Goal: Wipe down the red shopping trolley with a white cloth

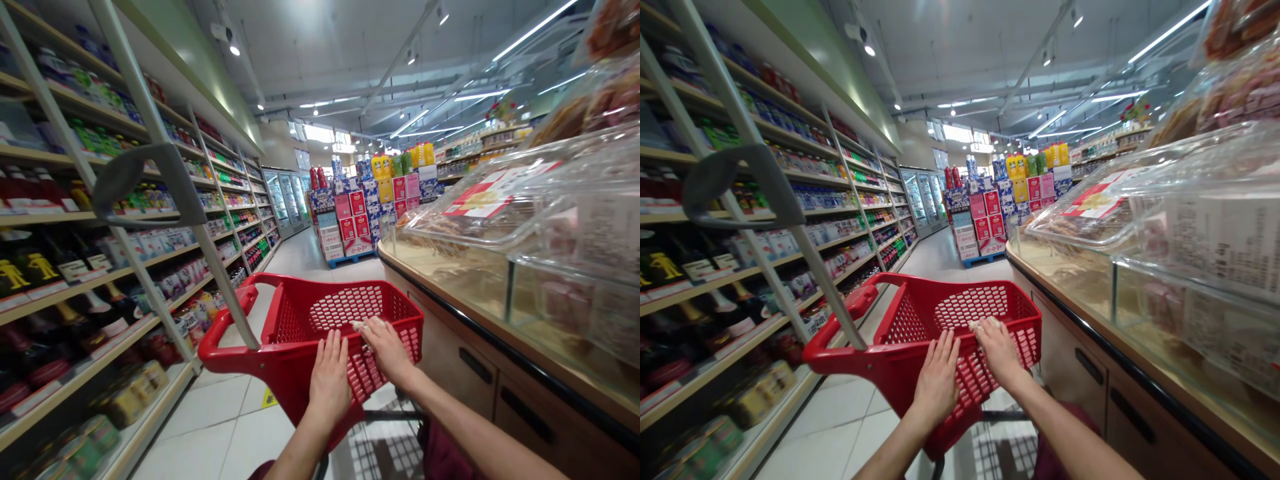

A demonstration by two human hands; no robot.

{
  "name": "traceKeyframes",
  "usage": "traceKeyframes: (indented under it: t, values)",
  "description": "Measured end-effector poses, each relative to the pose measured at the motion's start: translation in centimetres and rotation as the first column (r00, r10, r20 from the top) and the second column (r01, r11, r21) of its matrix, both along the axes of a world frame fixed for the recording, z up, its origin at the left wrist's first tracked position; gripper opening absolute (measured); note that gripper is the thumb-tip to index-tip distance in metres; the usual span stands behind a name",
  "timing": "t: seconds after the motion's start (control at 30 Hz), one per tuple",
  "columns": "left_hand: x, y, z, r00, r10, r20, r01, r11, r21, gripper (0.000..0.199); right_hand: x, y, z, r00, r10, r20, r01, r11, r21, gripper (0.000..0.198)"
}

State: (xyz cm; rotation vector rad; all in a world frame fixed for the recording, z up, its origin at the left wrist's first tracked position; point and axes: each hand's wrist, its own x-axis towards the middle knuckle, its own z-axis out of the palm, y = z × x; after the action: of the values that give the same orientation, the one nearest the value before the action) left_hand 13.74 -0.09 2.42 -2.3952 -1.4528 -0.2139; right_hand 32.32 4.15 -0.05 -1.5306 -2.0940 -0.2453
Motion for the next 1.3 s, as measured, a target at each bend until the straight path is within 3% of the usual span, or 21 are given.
traceKeyframes:
  t: [0.03,0.1,0.2,0.27,0.37,0.43,0.5,0.57,0.67,0.8,0.9,1.0,1.07,1.17,1.23,1.3]
  values:
    - [-0.7,-0.2,0.2,1.0,-0.018,0.003,0.018,0.999,0.034,0.067,-0.1,-0.1,-0.1,0.999,0.033,0.008,-0.033,0.999,0.003,0.052]
    - [-3.0,-0.6,1.0,0.999,0.005,0.046,-0.012,0.987,0.162,0.067,1.2,0.0,-0.4,0.999,-0.035,0.009,0.035,0.998,-0.048,0.051]
    - [-7.3,-1.5,2.7,0.97,0.125,0.208,-0.201,0.894,0.401,0.067,4.3,0.6,-0.5,0.96,-0.28,-0.004,0.276,0.948,-0.156,0.053]
    - [-9.5,-2.1,3.7,0.959,0.141,0.245,-0.245,0.847,0.472,0.066,4.4,0.8,0.2,0.948,-0.317,-0.028,0.307,0.934,-0.182,0.053]
    - [-10.9,-2.6,4.6,0.965,0.084,0.25,-0.201,0.847,0.492,0.064,-0.2,0.4,2.0,0.985,-0.15,-0.081,0.135,0.976,-0.169,0.051]
    - [-11.7,-2.4,5.0,0.935,0.098,0.341,-0.273,0.812,0.515,0.063,-4.5,-0.3,3.1,0.996,0.003,-0.089,-0.015,0.99,-0.137,0.049]
    - [-12.9,-2.0,5.6,0.889,0.185,0.419,-0.394,0.777,0.492,0.06,-7.5,-0.8,3.4,0.993,0.086,-0.077,-0.094,0.99,-0.104,0.047]
    - [-14.6,-1.6,6.1,0.875,0.287,0.391,-0.445,0.794,0.415,0.054,-8.4,-1.1,2.8,0.995,0.075,-0.065,-0.08,0.994,-0.076,0.048]
    - [-16.5,-1.4,6.7,0.902,0.339,0.268,-0.415,0.851,0.322,0.039,-7.4,-0.9,1.1,0.999,0.01,-0.048,-0.011,1.0,-0.016,0.054]
    - [-16.1,-1.7,6.9,0.899,0.356,0.256,-0.427,0.84,0.333,0.034,-9.7,-1.0,1.4,0.989,-0.039,-0.146,0.04,0.999,0.007,0.051]
    - [-14.5,-2.1,6.9,0.895,0.352,0.274,-0.431,0.841,0.328,0.034,-15.5,-2.0,3.5,0.957,0.132,-0.259,-0.11,0.989,0.097,0.054]
    - [-13.3,-2.4,7.0,0.897,0.315,0.311,-0.411,0.853,0.321,0.033,-19.8,-3.0,4.8,0.9,0.324,-0.292,-0.249,0.931,0.265,0.057]
    - [-13.1,-2.5,7.1,0.906,0.261,0.332,-0.367,0.875,0.315,0.034,-19.8,-3.2,4.5,0.882,0.401,-0.247,-0.309,0.888,0.34,0.055]
    - [-13.3,-2.5,7.3,0.897,0.216,0.385,-0.345,0.888,0.306,0.036,-16.7,-2.8,4.3,0.864,0.488,-0.127,-0.415,0.832,0.368,0.053]
    - [-13.5,-2.3,7.3,0.878,0.228,0.421,-0.369,0.882,0.291,0.038,-14.9,-2.5,6.3,0.866,0.488,-0.111,-0.416,0.826,0.381,0.051]
    - [-13.5,-2.1,7.2,0.865,0.244,0.439,-0.385,0.883,0.268,0.039,-14.6,-2.4,10.8,0.883,0.446,-0.146,-0.341,0.824,0.453,0.048]
